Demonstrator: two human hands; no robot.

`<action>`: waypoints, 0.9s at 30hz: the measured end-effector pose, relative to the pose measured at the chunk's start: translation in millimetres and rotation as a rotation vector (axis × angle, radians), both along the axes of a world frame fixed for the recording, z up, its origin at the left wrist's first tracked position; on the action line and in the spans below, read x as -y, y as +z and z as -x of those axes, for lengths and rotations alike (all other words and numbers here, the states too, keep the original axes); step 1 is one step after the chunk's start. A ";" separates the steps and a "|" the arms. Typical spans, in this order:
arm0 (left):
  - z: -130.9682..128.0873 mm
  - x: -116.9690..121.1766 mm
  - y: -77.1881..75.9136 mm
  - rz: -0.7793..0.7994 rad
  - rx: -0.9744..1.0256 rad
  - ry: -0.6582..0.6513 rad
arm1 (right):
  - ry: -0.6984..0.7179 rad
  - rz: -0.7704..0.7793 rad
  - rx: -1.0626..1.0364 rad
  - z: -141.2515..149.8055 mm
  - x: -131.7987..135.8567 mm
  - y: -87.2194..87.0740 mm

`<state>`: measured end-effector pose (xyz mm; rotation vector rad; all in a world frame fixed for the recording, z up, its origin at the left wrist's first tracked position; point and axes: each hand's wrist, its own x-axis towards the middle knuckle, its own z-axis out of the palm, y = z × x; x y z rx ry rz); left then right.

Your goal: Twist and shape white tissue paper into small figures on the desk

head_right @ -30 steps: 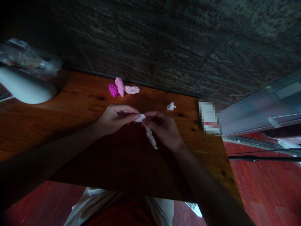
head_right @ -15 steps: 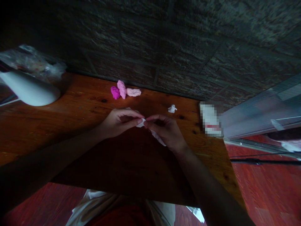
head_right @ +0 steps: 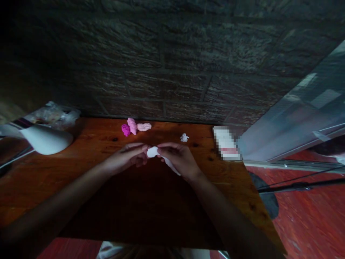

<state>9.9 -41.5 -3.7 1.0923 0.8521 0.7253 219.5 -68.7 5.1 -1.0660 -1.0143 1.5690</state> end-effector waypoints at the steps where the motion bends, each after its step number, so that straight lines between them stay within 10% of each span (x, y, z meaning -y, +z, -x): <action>1: -2.5 2.2 -1.1 0.041 -0.001 0.001 | 0.010 -0.010 -0.021 0.0 0.4 1.0; 9: -12.8 9.5 -1.7 0.359 -0.002 -0.051 | 0.105 -0.097 -0.095 1.8 1.3 -5.1; 27: -9.6 9.0 -3.3 0.402 0.074 -0.036 | 0.157 -0.197 0.044 2.2 2.9 -21.9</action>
